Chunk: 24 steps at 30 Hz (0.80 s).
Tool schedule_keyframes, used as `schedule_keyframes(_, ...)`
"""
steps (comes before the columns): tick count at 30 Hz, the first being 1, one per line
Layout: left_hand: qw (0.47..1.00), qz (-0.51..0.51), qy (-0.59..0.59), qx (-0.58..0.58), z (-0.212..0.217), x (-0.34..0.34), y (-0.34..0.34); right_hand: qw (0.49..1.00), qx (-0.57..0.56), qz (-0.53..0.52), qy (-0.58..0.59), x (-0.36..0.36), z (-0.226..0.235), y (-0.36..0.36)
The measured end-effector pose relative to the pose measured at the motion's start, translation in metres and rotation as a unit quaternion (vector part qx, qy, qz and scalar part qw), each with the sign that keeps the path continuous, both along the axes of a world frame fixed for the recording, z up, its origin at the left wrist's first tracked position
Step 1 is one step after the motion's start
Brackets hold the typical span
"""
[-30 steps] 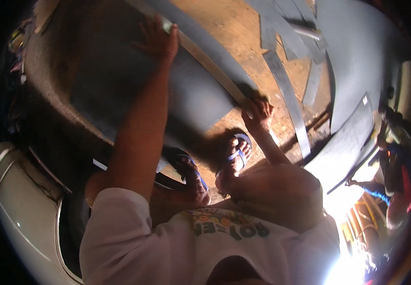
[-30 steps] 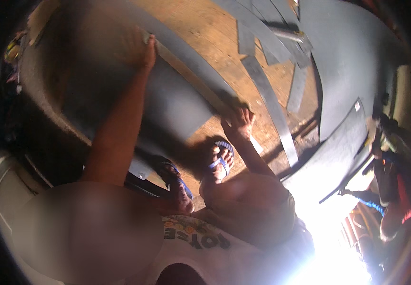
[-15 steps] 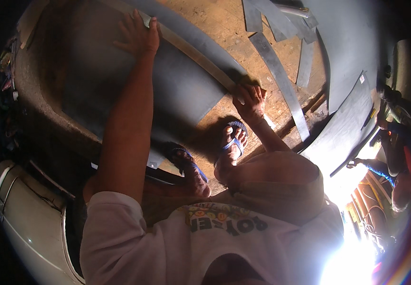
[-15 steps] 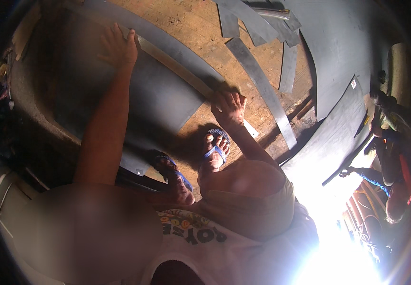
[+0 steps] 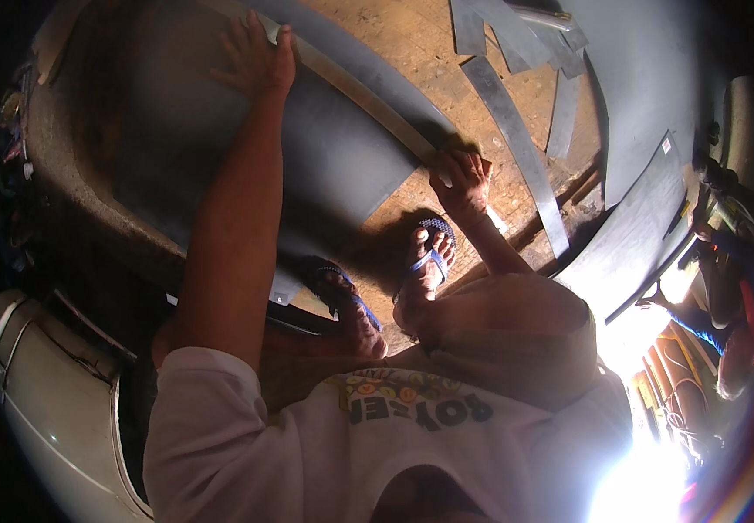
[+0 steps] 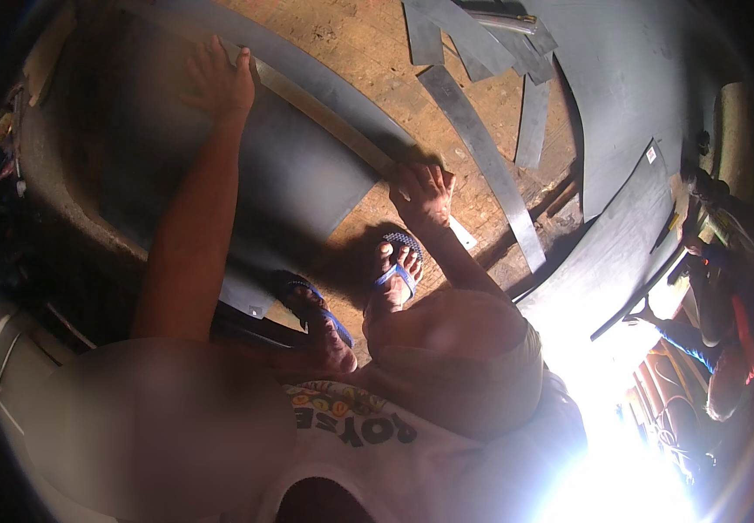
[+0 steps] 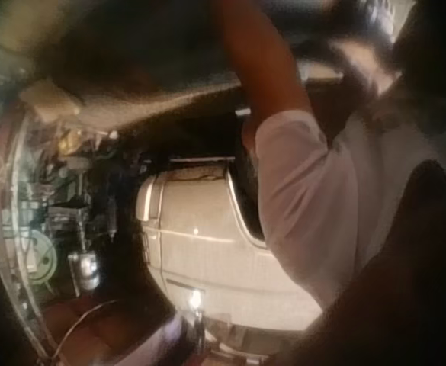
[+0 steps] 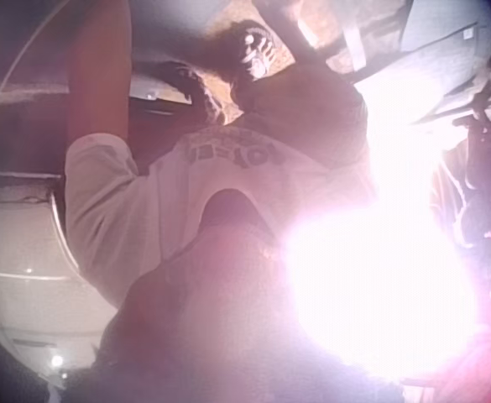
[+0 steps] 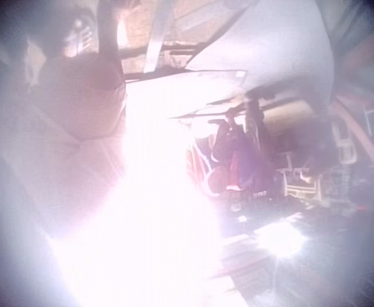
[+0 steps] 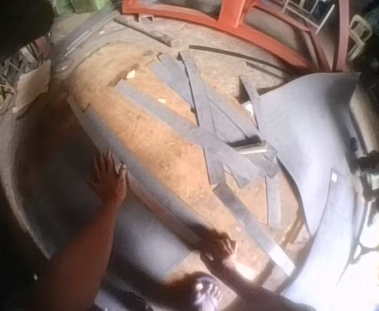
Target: The person sits on the floor and uses a utility knife to cut a large sheet of gray material. They repeatedly align the sheet, score it, and fold it to create straight cuts.
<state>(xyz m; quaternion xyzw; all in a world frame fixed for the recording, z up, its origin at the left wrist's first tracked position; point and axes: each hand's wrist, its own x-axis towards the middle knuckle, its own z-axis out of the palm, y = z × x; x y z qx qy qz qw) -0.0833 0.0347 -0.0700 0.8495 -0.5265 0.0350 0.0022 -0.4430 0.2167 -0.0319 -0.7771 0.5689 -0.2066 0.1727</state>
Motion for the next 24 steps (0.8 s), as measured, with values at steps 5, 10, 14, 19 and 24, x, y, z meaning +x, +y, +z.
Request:
schedule_keyframes(5,1.0,-0.004,-0.004,-0.012,-0.005,0.003,0.0,1.0,-0.01,0.004,-0.002,-0.001,-0.002,0.002)
schedule_keyframes(10,0.998,-0.008,0.055,-0.006,-0.002,0.004,0.001,1.0,-0.005,0.003,-0.006,-0.002,-0.005,0.003)
schedule_keyframes(14,1.0,-0.006,0.022,-0.002,-0.002,0.001,0.0,1.0,-0.002,-0.002,-0.01,-0.003,-0.004,0.003)
schedule_keyframes(19,1.0,-0.005,0.027,-0.011,-0.003,-0.002,-0.004,1.0,0.003,-0.003,-0.007,-0.005,-0.005,0.002)
schedule_keyframes(24,0.999,0.003,0.003,-0.053,-0.015,0.014,0.01,1.0,0.01,0.011,-0.012,-0.002,-0.012,0.004)
